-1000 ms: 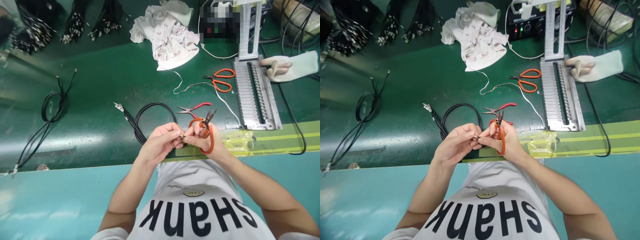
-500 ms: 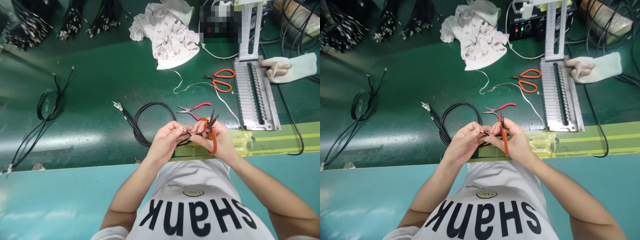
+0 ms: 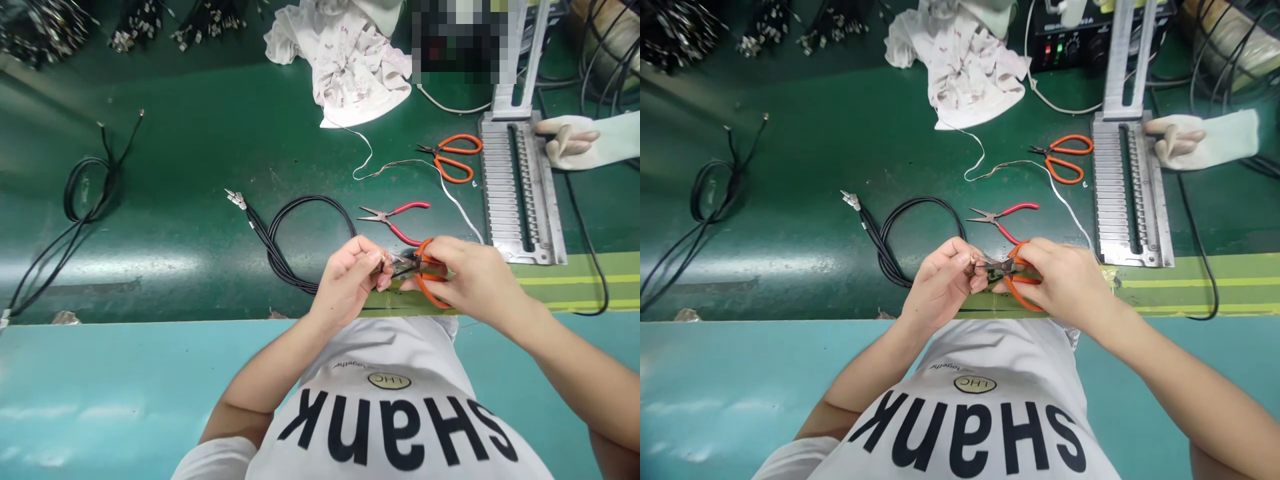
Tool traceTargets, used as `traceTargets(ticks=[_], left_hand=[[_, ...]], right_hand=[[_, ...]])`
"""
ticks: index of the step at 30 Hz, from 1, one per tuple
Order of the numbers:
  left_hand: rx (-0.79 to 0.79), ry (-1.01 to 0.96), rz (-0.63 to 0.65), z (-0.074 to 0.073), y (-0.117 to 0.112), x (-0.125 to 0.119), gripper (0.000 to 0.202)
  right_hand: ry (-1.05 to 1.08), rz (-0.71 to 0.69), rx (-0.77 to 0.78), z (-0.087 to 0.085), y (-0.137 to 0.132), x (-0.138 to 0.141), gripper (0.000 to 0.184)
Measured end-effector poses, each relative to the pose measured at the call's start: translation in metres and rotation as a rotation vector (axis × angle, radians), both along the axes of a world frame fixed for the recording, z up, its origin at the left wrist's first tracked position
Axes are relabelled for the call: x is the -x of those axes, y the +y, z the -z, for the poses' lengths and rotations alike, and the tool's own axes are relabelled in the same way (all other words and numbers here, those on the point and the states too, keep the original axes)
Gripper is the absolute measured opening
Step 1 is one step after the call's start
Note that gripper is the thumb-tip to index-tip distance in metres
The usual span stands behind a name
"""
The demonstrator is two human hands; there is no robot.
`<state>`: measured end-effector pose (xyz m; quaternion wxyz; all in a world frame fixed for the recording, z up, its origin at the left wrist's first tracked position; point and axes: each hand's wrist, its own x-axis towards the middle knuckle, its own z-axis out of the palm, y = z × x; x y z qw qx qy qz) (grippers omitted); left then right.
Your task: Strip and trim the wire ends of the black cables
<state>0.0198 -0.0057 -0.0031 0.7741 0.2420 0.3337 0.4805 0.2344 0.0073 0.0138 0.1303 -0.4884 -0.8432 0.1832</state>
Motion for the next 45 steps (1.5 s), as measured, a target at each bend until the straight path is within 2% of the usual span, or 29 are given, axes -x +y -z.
traceTargets(ticks=[5,8,10,15,17,19,29,36,39,41,43,45], left_hand=[[0.032,0.007,0.006,0.0,0.0,0.001,0.016],[0.03,0.016,0.02,-0.001,0.001,0.002,0.015],[0.035,0.013,0.023,-0.001,0.002,0.002,0.016],[0.014,0.077,0.04,0.004,0.002,-0.002,0.031],[0.003,0.103,0.052,0.007,0.0,-0.003,0.034],[-0.009,0.115,0.068,0.008,-0.001,-0.004,0.033],[-0.031,0.19,0.145,0.01,-0.007,-0.002,0.016],[-0.028,0.193,0.024,0.007,-0.012,-0.005,0.01],[-0.027,0.207,0.005,0.005,-0.011,-0.005,0.011],[-0.008,0.223,-0.009,0.005,-0.01,-0.005,0.014],[0.016,0.239,-0.023,0.003,-0.008,-0.004,0.018],[0.025,0.255,-0.031,0.001,-0.006,-0.003,0.021]], right_hand=[[-0.206,-0.027,-0.303,-0.006,0.002,0.002,0.028],[-0.175,-0.021,-0.332,-0.009,0.004,0.002,0.027],[-0.01,0.008,-0.184,-0.01,0.007,0.004,0.025],[0.691,0.171,0.451,-0.015,0.022,0.014,0.026],[0.851,0.172,0.657,-0.017,0.029,0.021,0.03],[0.911,0.128,0.794,-0.018,0.037,0.025,0.032],[0.911,-0.028,1.119,-0.002,0.058,0.025,0.027],[1.05,0.014,1.25,0.014,0.049,0.029,0.031],[1.176,0.045,1.25,0.02,0.041,0.038,0.034],[1.189,0.085,1.168,0.02,0.037,0.042,0.035],[1.096,0.107,1.033,0.015,0.034,0.041,0.034],[0.905,0.123,0.8,0.007,0.034,0.036,0.033]])
